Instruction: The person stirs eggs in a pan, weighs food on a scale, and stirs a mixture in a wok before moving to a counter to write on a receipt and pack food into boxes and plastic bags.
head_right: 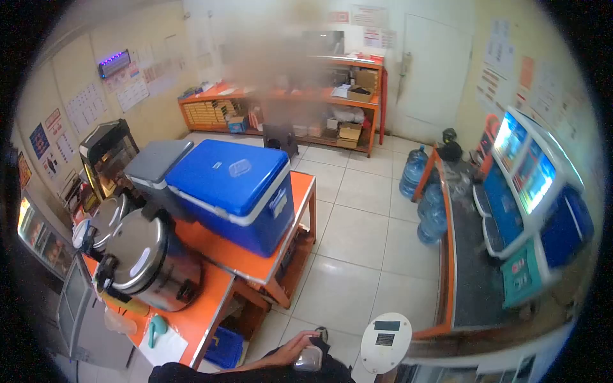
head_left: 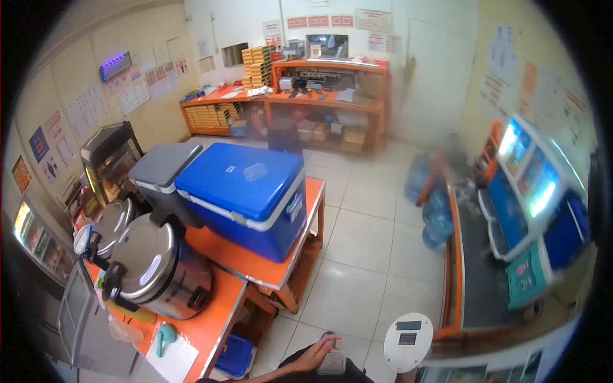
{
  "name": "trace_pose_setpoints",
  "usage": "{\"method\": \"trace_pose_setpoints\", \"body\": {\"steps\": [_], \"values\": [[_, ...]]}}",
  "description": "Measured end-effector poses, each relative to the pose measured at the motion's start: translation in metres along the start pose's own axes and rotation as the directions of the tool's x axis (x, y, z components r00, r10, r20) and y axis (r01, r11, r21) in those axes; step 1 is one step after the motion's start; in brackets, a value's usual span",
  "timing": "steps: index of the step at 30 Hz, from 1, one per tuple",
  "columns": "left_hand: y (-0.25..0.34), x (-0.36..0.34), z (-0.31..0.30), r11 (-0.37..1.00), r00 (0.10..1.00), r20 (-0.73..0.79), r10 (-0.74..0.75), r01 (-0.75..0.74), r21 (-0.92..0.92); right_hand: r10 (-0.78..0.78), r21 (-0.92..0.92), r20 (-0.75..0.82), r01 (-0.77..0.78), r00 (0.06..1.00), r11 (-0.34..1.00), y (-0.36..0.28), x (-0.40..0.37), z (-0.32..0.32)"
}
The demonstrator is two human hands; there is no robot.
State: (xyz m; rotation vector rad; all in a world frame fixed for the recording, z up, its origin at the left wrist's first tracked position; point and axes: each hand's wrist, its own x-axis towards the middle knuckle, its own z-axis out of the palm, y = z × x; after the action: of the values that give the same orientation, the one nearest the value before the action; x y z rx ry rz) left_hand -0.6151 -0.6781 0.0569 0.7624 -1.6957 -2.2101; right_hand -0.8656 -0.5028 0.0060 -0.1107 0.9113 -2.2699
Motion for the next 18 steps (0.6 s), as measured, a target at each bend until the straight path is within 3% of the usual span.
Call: {"method": "trace_pose_setpoints", "body": {"steps": [3,6,7,9,10,12,13,15,18], "values": [[0.059,0.103,-0.017,0.999,0.999,0.038,0.025,-0.027,0.047,0.018,-0.071,-0.039,-0.020,0.999,0.997,-0.018,0.101,0.036],[0.086,0.213,-0.054,0.997,0.983,0.176,-0.048,0.036,0.070,0.058,-0.123,-0.027,-0.061,0.998,0.991,-0.023,0.216,0.063],[0.089,0.248,-0.064,0.999,0.993,0.114,-0.034,0.029,0.045,0.083,-0.143,-0.015,-0.084,0.996,0.986,-0.022,0.256,0.070],[0.091,0.326,-0.083,0.970,0.979,0.186,-0.084,0.123,-0.211,0.133,-0.188,0.014,-0.128,0.991,0.974,-0.018,0.346,0.083],[0.092,0.362,-0.093,0.967,0.988,0.139,-0.070,0.101,-0.234,0.160,-0.205,0.035,-0.149,0.987,0.967,-0.015,0.390,0.090],[0.100,0.435,-0.106,0.986,0.989,0.021,0.148,-0.146,-0.086,0.207,-0.249,0.080,-0.182,0.975,0.951,-0.009,0.483,0.108],[0.110,0.472,-0.114,0.981,0.985,-0.016,0.170,-0.171,-0.088,0.229,-0.263,0.108,-0.194,0.967,0.945,-0.006,0.529,0.121],[0.128,0.513,-0.120,0.938,0.985,-0.152,0.081,-0.127,-0.322,0.278,-0.304,0.158,-0.221,0.948,0.927,-0.001,0.613,0.154],[0.174,0.562,-0.147,0.953,0.946,-0.320,0.052,-0.143,-0.267,0.366,-0.372,0.232,-0.266,0.901,0.889,0.012,0.729,0.219]]}}
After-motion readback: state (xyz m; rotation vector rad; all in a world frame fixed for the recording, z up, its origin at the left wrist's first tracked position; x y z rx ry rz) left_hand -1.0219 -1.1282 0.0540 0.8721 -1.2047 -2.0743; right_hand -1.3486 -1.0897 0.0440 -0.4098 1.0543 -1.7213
